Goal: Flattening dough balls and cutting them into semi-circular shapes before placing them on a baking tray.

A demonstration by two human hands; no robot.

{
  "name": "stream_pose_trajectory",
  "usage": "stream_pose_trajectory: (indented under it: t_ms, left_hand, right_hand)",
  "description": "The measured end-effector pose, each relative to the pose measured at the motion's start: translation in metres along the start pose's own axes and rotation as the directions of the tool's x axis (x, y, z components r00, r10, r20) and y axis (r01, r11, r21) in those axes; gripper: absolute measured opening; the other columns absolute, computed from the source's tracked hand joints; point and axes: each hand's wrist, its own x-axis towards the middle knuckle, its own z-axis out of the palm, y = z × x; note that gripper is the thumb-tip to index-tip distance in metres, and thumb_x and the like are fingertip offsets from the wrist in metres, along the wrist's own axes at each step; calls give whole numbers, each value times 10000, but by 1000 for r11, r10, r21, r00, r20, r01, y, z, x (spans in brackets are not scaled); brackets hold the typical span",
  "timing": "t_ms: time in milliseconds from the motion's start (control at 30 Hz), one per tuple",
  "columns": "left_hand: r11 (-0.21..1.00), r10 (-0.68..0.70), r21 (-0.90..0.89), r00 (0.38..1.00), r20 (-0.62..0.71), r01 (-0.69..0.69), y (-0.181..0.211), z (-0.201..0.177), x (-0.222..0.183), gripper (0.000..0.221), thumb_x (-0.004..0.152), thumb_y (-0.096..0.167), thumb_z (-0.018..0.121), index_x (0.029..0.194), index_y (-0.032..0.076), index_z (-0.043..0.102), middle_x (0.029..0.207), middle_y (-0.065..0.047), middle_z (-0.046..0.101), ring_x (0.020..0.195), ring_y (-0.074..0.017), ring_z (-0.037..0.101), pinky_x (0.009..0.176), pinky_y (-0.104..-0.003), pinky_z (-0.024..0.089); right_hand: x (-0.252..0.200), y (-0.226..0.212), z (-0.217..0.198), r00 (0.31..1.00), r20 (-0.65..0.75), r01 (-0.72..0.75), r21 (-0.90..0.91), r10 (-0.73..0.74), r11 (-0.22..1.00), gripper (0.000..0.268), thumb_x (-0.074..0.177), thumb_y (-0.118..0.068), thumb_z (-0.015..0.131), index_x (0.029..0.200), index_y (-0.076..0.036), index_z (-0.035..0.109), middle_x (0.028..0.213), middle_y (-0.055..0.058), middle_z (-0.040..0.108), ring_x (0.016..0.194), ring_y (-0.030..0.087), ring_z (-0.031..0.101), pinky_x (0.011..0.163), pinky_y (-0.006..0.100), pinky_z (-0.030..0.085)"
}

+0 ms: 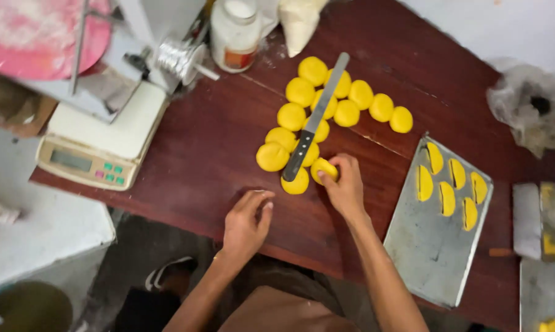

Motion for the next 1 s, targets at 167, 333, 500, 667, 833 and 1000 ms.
stream_pose_trajectory:
  t_ms: [167, 333, 500, 667, 833, 1000]
  left_hand:
    - [992, -43, -111, 995, 89, 52, 25, 37, -7, 223, 917, 125, 663, 1118, 119, 761, 993, -101, 753, 982, -347, 739, 822, -424, 597]
    - [960, -155, -210, 976, 150, 185, 30, 122, -23, 273, 906, 142, 687, 1169, 120, 757, 1024, -110, 768, 1011, -341, 740, 840, -423, 609]
    - [942, -327, 19, 901, 286, 336, 51, 195, -31, 422, 869, 157, 719, 1282, 72, 710, 1148, -172, 757, 1152, -382, 688, 974, -473, 555]
    - [931, -365, 119, 892, 267, 346, 14, 265, -28, 443, 866, 187, 711, 1305, 131, 700, 1129, -108, 771, 1167, -327, 688, 1001, -462, 540]
    - [934, -348, 207, 875, 335, 292, 32, 244, -17, 515, 867, 228, 705, 1377, 175, 654, 1141, -89, 776, 1172, -328, 689, 1008, -488, 531]
    - [988, -98, 136, 972, 213, 70, 47, 174, -3, 509, 885, 131, 679, 1386, 53, 628, 1158, -219, 708, 1119, -435, 668, 968, -517, 532]
  right_hand:
    - [-13, 60, -13, 982, 22, -177, 470, 188, 865, 283, 865, -129, 790, 1097, -68, 640, 975, 113, 662, 822, 223, 655, 578, 287, 543]
    - [-66, 99, -75, 972, 43, -211, 595, 231, 775, 313, 872, -194, 769, 1138, -62, 670, 946, 107, 687, 766, 204, 659, 495, 246, 544]
    - [-90, 171, -87, 942, 3, -265, 618, 335, 741, 392, 888, -138, 751, 1266, -46, 702, 1199, 240, 693, 891, 308, 722, 627, 364, 635]
    - [-82, 200, -42, 961, 18, -202, 728, 276, 655, 347, 897, -50, 713, 1239, 3, 688, 1129, 246, 683, 836, 280, 691, 590, 335, 629]
    - [-88, 195, -55, 984, -159, -23, 341, 82, 940, 218, 894, -194, 753, 1090, -104, 780, 998, 139, 742, 794, 306, 748, 568, 367, 620]
    - [-83, 108, -134, 986, -128, -57, 348, 107, 936, 513, 1011, -388, 603, 1426, -87, 621, 1379, 232, 618, 1238, 418, 615, 1030, 508, 498]
